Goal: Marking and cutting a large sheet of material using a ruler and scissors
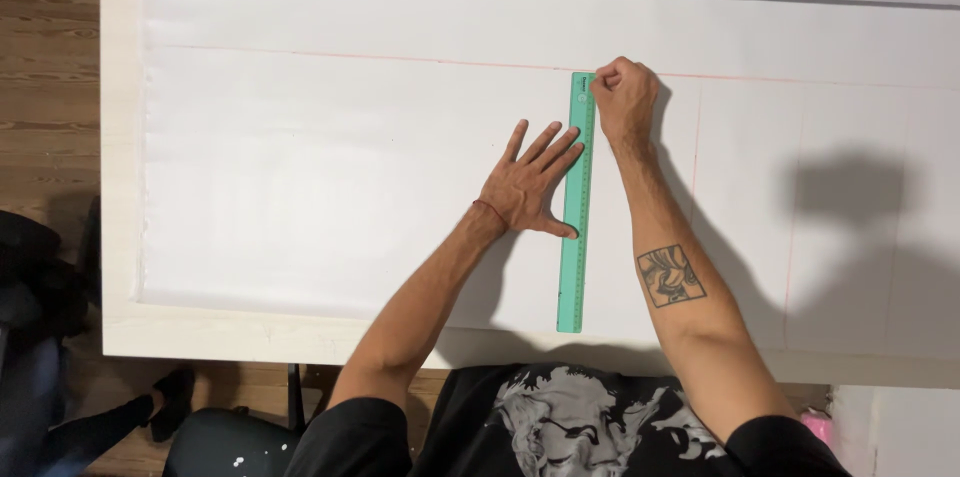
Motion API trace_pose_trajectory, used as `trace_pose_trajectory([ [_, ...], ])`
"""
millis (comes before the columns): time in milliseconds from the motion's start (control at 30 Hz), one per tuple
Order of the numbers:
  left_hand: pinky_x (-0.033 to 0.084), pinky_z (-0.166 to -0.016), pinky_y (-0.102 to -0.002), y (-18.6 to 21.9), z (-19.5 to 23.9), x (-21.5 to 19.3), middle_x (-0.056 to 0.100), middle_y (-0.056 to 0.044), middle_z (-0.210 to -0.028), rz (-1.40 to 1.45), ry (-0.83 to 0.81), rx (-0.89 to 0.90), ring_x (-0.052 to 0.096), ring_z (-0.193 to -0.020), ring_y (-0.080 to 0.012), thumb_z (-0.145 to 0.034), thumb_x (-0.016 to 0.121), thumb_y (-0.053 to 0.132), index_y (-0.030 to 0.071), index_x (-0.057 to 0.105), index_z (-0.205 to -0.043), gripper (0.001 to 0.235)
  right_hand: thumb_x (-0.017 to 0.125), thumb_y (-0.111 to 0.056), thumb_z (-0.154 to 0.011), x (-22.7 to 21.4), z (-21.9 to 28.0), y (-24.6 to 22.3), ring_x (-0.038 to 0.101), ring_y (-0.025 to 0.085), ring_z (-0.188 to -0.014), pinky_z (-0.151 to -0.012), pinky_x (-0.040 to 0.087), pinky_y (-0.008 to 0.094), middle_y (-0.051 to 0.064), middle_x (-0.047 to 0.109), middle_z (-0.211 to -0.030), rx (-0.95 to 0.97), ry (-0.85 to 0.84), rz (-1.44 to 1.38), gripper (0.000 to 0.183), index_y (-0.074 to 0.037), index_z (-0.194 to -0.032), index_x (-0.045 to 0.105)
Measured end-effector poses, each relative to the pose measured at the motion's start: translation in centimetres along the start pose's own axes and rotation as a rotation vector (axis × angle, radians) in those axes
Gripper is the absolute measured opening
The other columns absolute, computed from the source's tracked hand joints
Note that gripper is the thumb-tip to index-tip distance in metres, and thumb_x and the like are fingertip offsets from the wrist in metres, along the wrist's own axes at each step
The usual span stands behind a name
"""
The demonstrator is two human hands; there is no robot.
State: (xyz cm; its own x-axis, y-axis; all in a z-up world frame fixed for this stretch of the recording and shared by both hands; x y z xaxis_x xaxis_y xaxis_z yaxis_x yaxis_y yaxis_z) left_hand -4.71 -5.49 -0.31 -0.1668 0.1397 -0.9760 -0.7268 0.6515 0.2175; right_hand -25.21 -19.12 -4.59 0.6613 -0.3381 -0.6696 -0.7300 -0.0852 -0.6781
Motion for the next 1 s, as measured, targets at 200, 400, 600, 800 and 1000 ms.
trace_pose_trajectory([
  [200, 0.003, -0.15, -0.064, 0.0, 0.2, 0.1, 0.036, 0.0, -0.194, 0.035, 0.087, 0.01, 0.029, -0.181, -0.0254, -0.06, 0.038, 0.127, 0.025, 0.04, -0.184, 0.16, 0.089, -0.014, -0.093, -2.5, 5.7, -2.4, 0.076, 0.045, -0.09, -0.087, 0.06, 0.056, 0.017, 0.076, -0.081, -0.021, -0.062, 0.086, 0.009, -0.009, -0.095, 0.081],
  [400, 0.002, -0.15, -0.063, -0.1, 0.0, 0.6, 0.038, 0.002, -0.193, 0.008, 0.101, 0.001, 0.03, -0.18, -0.0248, -0.063, 0.041, 0.128, 0.027, 0.04, -0.184, 0.158, 0.08, -0.029, -0.106, -9.2, 25.9, -5.4, 0.074, 0.047, -0.095, -0.086, 0.058, 0.058, 0.018, 0.07, -0.085, 0.165, -0.385, 0.179, 0.023, -0.009, -0.094, 0.073],
  [600, 0.004, -0.149, -0.064, -0.3, 0.0, 0.1, 0.038, 0.002, -0.193, -0.013, 0.092, 0.016, 0.028, -0.18, -0.0257, -0.062, 0.046, 0.127, 0.026, 0.041, -0.185, 0.158, 0.086, -0.025, -0.101, -13.9, 42.2, -4.8, 0.082, 0.03, -0.093, -0.082, 0.067, 0.042, 0.002, 0.073, -0.087, 0.298, -0.602, 0.105, 0.015, -0.018, -0.091, 0.076],
  [800, 0.002, -0.149, -0.065, -0.3, 0.2, -0.1, 0.031, -0.001, -0.196, 0.011, 0.001, 0.018, 0.023, -0.182, -0.0283, -0.067, 0.049, 0.125, 0.024, 0.035, -0.187, 0.158, 0.094, -0.019, -0.094, -16.9, 39.6, -5.5, 0.086, 0.032, -0.089, -0.074, 0.07, 0.042, 0.008, 0.083, -0.095, 0.396, -0.392, -0.086, 0.018, -0.021, -0.112, 0.091],
  [1000, 0.003, -0.15, -0.064, -0.4, 0.1, 0.0, 0.027, 0.003, -0.197, 0.031, -0.045, -0.01, 0.021, -0.183, -0.0252, -0.065, 0.056, 0.121, 0.027, 0.033, -0.188, 0.156, 0.078, -0.003, -0.109, -22.5, 32.7, -6.5, 0.086, 0.036, -0.069, -0.064, 0.071, 0.043, 0.036, 0.086, -0.116, 0.787, -0.169, -0.644, 0.02, 0.007, -0.127, 0.078],
])
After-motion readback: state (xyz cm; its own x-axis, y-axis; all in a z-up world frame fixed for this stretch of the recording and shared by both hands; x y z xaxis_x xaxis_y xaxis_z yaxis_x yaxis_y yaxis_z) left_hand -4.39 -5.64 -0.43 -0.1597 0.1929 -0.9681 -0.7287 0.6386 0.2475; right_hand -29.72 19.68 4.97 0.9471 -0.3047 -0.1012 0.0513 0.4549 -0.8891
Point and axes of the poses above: each hand's wrist, its own z-axis away from the middle knuckle, its own x-axis out of the palm, y = z × x, the point moved 7 cm from there along -z, towards the middle knuckle
